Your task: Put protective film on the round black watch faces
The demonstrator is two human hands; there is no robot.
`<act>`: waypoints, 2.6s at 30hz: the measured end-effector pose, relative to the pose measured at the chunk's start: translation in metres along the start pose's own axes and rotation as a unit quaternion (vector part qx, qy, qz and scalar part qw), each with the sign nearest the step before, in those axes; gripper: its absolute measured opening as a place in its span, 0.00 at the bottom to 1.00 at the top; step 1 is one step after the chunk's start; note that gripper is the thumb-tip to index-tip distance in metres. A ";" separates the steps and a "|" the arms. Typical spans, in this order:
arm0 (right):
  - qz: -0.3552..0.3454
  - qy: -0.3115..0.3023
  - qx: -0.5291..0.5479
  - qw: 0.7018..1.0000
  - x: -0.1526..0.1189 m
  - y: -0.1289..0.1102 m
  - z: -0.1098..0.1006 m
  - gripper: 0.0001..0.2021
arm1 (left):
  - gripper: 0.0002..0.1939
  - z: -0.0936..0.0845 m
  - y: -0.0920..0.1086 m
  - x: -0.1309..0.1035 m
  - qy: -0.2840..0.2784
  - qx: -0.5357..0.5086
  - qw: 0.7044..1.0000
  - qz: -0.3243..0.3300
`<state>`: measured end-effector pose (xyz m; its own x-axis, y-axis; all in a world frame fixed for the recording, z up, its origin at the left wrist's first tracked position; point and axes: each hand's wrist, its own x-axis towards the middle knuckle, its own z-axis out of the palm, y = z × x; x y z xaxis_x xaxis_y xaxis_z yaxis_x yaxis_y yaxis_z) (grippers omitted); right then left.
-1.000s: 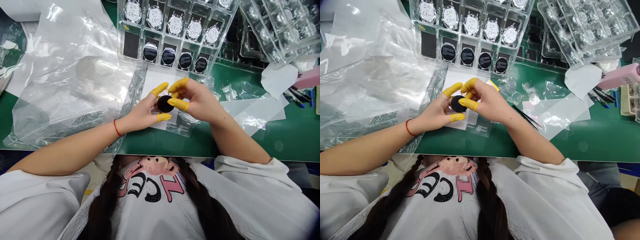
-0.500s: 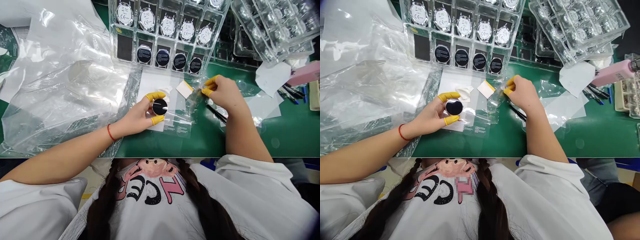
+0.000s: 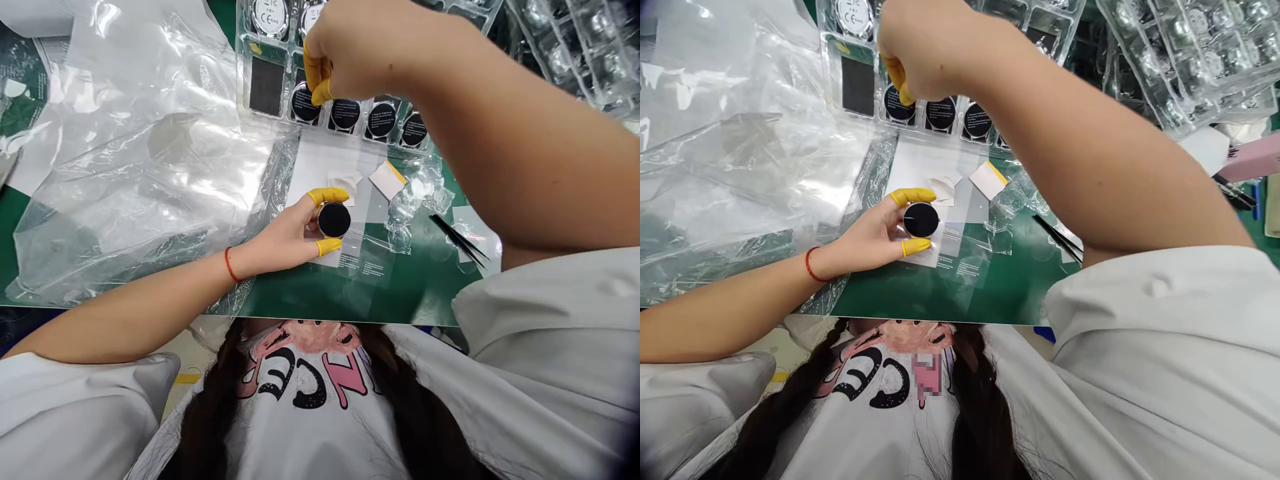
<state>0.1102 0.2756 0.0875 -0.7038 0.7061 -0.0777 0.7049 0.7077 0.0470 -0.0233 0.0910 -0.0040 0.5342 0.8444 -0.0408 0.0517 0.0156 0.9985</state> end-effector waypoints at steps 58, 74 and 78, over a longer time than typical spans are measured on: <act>0.080 0.049 0.108 0.990 -0.042 0.001 -0.009 0.15 | 0.29 0.000 0.003 0.001 -0.002 0.003 1.000 -0.004; 0.035 0.230 0.206 0.950 -0.150 -0.065 0.061 0.12 | 0.26 0.003 0.005 0.003 0.040 -0.024 0.999 -0.014; -0.061 0.264 0.111 0.956 -0.154 -0.089 0.073 0.12 | 0.26 -0.001 0.002 0.004 0.054 -0.008 0.998 0.013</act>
<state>0.1617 0.1022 0.0223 -0.6871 0.5717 0.4483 0.5738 0.8055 -0.1478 -0.0217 0.0944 -0.0017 0.4407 0.8976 -0.0122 0.0259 0.0008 0.9997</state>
